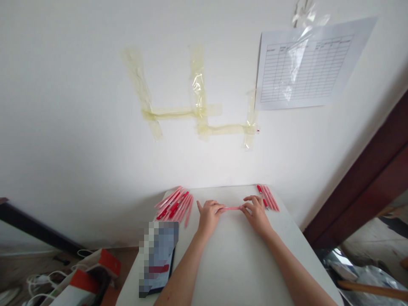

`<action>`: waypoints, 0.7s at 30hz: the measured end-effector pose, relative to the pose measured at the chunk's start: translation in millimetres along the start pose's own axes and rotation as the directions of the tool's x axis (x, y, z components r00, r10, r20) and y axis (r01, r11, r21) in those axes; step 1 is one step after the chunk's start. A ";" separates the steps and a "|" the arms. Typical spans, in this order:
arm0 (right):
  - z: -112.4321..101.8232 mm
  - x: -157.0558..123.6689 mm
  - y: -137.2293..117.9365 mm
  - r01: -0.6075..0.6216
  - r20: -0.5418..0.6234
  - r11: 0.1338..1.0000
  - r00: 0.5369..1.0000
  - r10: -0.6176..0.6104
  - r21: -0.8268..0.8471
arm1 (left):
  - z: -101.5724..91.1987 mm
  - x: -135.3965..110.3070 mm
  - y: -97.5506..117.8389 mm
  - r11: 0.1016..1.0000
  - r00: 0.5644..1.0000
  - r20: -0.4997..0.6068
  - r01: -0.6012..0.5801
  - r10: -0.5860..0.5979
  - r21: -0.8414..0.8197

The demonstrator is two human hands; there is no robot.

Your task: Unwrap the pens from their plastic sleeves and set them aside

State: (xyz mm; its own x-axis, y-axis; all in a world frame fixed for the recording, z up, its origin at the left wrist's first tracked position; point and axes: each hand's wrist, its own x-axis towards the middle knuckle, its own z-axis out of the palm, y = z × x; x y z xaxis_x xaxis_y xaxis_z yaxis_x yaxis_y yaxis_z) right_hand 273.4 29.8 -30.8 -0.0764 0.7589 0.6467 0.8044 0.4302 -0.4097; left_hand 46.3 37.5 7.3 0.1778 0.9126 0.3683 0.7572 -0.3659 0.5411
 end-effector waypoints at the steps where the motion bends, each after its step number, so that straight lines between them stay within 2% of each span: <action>1: -0.1 0.2 0.1 0.005 0.001 1.000 1.000 -0.005 0.004 | 0.0 0.0 -0.1 1.000 1.000 -0.001 0.001 -0.001 0.001; 8: -1.2 1.0 0.8 0.029 -0.036 0.998 0.999 -0.028 0.049 | 0.5 0.5 -1.6 1.000 1.000 -0.020 -0.012 0.012 0.007; 15: -3.6 0.6 -2.1 0.000 -0.008 1.000 1.000 0.001 0.021 | 0.7 0.6 -1.2 1.000 1.000 -0.003 0.003 -0.003 0.019; 21: -2.3 0.3 0.3 0.021 -0.007 0.996 1.000 -0.020 0.085 | -0.5 0.7 -0.6 1.000 1.000 -0.003 -0.001 0.001 0.018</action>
State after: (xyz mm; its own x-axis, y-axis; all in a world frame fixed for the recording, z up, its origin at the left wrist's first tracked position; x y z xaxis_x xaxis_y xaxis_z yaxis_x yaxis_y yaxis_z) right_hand 275.0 29.0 -29.2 -0.0885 0.7463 0.6597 0.7499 0.4859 -0.4491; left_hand 45.6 38.3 7.5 0.1763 0.9116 0.3714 0.7682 -0.3633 0.5271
